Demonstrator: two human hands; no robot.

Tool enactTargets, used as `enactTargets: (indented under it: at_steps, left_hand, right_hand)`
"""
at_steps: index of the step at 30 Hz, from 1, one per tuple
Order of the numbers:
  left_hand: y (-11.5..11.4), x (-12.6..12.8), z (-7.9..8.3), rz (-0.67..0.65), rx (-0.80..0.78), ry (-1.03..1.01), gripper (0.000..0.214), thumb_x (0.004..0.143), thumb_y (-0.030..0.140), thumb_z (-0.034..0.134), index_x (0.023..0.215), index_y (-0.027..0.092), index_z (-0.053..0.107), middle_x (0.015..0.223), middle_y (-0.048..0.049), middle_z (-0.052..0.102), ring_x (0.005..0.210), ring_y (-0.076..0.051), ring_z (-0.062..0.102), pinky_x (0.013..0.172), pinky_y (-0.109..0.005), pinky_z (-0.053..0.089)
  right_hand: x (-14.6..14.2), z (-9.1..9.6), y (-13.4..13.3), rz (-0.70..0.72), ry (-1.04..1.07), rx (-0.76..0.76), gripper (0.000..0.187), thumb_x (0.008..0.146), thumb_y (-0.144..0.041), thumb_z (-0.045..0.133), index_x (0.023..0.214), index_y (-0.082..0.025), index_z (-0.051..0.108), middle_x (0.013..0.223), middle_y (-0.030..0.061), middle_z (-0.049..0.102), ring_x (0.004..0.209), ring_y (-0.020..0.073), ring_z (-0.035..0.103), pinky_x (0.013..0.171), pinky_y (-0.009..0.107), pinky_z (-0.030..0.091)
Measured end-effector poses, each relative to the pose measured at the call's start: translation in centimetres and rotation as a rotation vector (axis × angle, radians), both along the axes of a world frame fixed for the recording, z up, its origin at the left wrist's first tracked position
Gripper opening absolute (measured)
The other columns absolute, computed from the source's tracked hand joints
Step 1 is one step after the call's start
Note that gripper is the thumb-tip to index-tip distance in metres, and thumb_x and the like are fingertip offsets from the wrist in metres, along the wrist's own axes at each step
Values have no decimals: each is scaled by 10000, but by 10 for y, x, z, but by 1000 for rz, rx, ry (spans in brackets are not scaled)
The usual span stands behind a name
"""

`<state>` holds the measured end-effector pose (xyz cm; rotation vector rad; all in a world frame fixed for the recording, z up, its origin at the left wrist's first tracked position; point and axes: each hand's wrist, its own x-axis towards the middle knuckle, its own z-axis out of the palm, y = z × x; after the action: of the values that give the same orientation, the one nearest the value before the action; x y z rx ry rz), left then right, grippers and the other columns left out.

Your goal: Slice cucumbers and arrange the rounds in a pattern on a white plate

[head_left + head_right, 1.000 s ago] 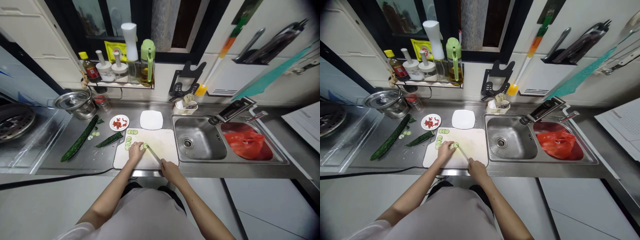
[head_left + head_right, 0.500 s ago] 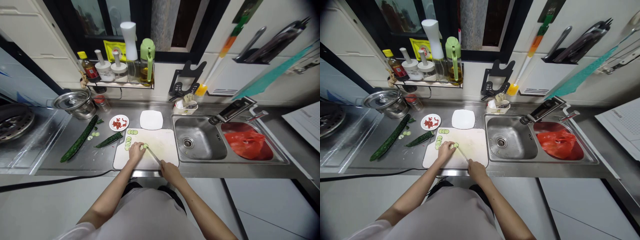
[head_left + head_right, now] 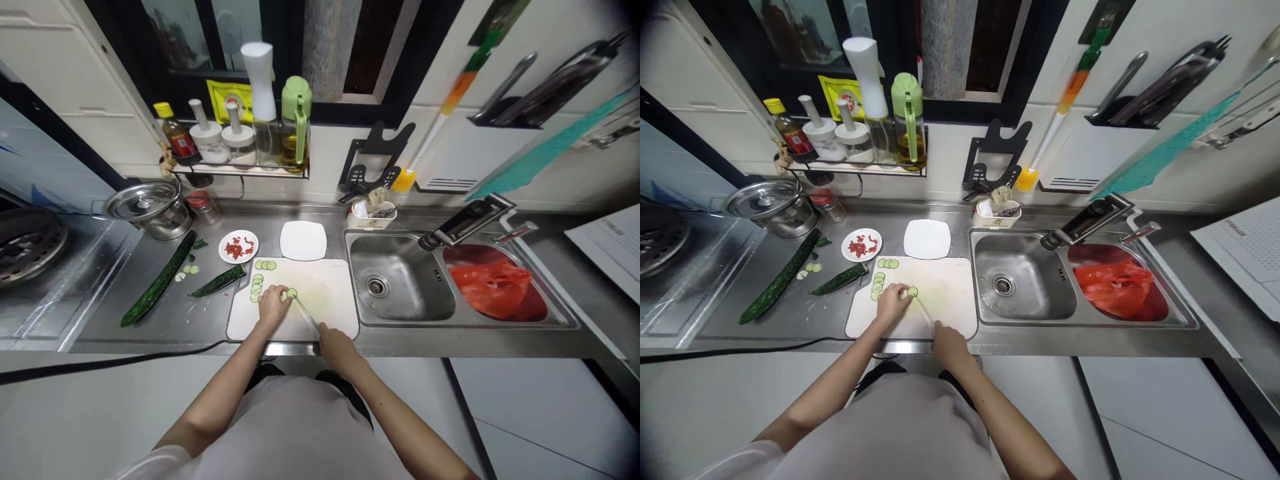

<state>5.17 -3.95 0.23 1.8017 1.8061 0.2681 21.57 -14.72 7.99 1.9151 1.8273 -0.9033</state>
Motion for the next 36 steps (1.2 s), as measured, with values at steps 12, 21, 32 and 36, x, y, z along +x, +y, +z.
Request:
enactTargets:
  at_steps: [12,21,32,36]
  left_hand:
    - [1,0,2,-9,5,4,269,793,329,626,1049,260,668,980,-51,637,1007,-238,565,862,-339,360]
    - [3,-1,0,-20,8,12,270,790,329,626,1049,263,668,984,-50,640,1009,-229,564,873,-336,360]
    - [6,1,5,-24,-31,56,267,800,340,607,1054,261,636,1042,-48,633,1042,-239,552,899,-373,341]
    - [9,2,7,-32,-59,79,251,795,347,616,1026,252,633,1082,-56,623,1082,-250,538,904,-370,342]
  right_hand:
    - [2,1,5,3,7,2,327,915,-120,321,1178,-136,515,1000,169,676,954,265,650,705,321,425]
    - [-4,2,16,18,1,-4,310,902,-114,352,1169,-144,507,1021,161,675,959,260,649,696,311,422]
    - [-2,0,21,29,8,-12,308,913,-132,334,1174,-152,495,1012,155,674,951,257,651,698,312,427]
    - [1,0,20,34,16,-7,309,907,-135,337,1168,-153,501,994,153,679,956,256,651,700,309,423]
